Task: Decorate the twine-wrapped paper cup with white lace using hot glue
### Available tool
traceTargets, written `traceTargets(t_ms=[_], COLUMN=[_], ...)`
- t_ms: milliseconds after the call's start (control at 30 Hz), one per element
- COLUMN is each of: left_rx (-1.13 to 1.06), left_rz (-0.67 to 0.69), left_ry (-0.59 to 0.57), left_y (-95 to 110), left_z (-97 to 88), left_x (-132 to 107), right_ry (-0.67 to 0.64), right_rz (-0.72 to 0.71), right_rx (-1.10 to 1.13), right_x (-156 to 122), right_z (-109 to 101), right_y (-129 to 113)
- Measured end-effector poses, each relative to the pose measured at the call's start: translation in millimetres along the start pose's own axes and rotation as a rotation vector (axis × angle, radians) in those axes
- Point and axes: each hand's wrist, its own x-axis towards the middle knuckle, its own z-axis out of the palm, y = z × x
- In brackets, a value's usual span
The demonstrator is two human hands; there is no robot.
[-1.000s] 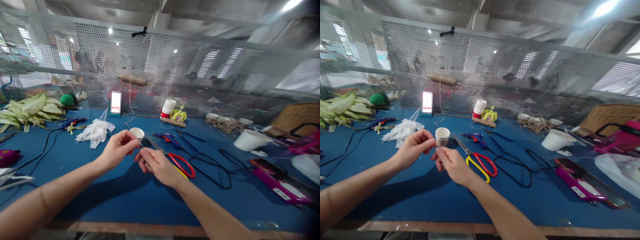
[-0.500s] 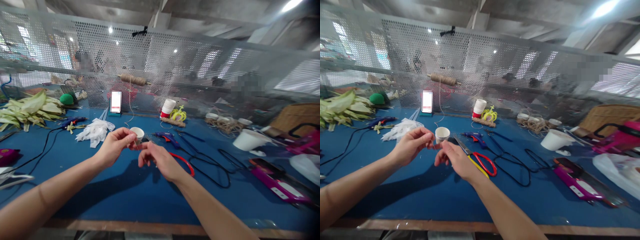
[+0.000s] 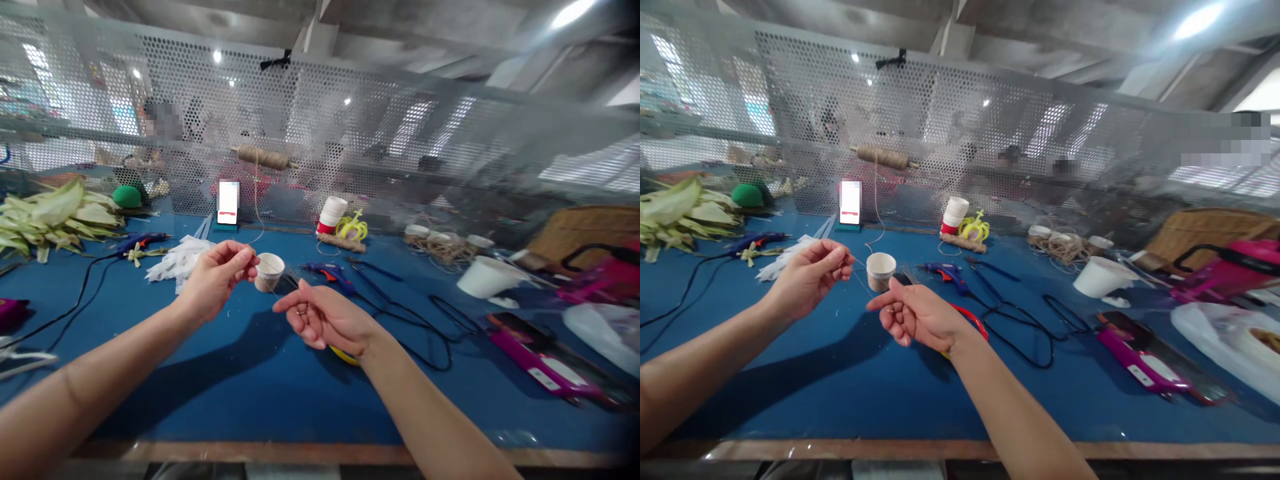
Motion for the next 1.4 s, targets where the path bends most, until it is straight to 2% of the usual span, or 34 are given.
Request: traceTargets(t_ms=[100,600,967,1233,1400], left_rx=[-0.012,-0.045,-0.124,-0.136,-0.099], left_rz=[-0.009,0.005,-0.005,-0.067,-0.026], left_ry=[-0.016,-0.064,-0.105,-0.090,-0.044], left_y=[0.0,0.5,0.4,-1.3,-1.9], left_z=[0.2,4.4,5.2,3.8,0.6], left_x=[-0.2,-3.0,-1.7,-1.0,2.0], right_ry=[-0.031,0.039,0.071,0.047,0.050], right_rz=[0.014,-0.025,0.019,0.038,-0.029], right_rx=[0.009,-0.143,-0.120,-0.092,-0.079], right_x=[-0.2,3.1,5.7,6.0,4.5], right_z=[1.0,2.4,-1.9,-3.4,-2.1], right_y=[0.6,5.2,6.2,6.8,3.8])
